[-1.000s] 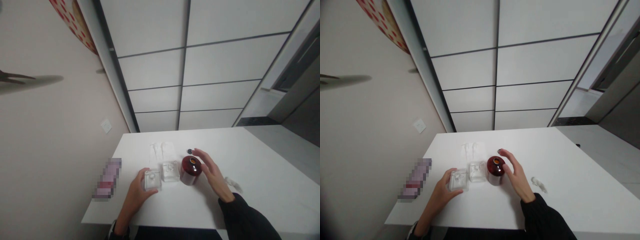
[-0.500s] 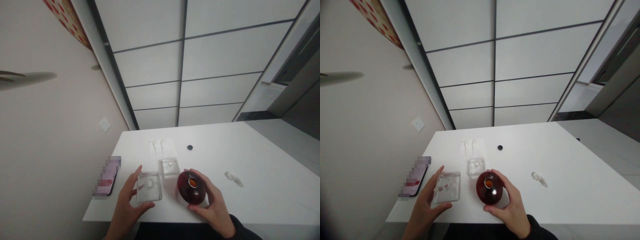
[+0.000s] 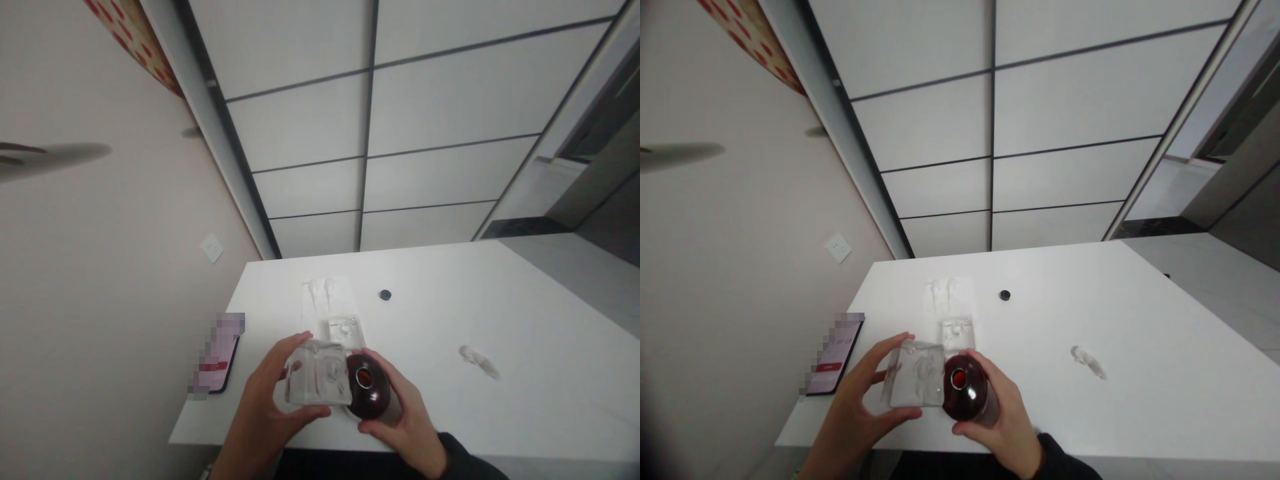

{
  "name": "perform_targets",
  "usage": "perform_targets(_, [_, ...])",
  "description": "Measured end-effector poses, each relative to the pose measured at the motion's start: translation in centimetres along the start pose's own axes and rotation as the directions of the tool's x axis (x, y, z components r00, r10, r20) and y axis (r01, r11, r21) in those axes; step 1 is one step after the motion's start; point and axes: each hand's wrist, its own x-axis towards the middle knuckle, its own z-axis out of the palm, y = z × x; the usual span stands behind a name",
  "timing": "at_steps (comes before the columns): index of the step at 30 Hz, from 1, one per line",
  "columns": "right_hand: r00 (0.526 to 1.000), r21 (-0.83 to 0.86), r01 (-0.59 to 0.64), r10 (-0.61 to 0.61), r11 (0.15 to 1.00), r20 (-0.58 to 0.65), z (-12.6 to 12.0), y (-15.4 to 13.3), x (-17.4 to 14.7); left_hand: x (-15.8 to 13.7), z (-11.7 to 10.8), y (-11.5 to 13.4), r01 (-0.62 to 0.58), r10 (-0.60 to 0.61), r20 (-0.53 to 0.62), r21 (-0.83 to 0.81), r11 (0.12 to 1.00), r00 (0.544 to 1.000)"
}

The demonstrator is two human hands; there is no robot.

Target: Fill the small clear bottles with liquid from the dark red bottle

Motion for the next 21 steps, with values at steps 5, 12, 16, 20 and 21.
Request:
perform_targets(5, [0.999,0.014,-0.022,0.022,1.0,0.024,-0.2,-0.1,0.2,0.6,-0.5,0.7,-0.034,0.031,0.07,0.04,0.999,0.997])
perform_targets(12, [0.997,0.032,-0.059,0.058,0.998,0.043,-0.1,-0.5,0.3,1.2,-1.0,1.1,-0.024,0.012,0.139,0.084,0.996,0.99])
perform_targets(16, [0.998,0.042,-0.06,0.06,0.997,0.001,0.3,-0.3,0.1,1.5,-1.3,1.6,0.039,-0.041,0.136,0.017,0.999,0.99])
perform_targets(20, [0.998,0.028,-0.065,0.065,0.997,0.008,0.2,-0.3,0.1,1.2,-1.3,0.8,0.127,-0.122,0.066,-0.079,0.989,0.99])
perform_targets(21, [0.998,0.023,-0.066,0.065,0.998,0.019,0.1,-0.4,0.1,1.1,-1.3,0.4,0.141,-0.137,0.049,-0.106,0.984,0.989])
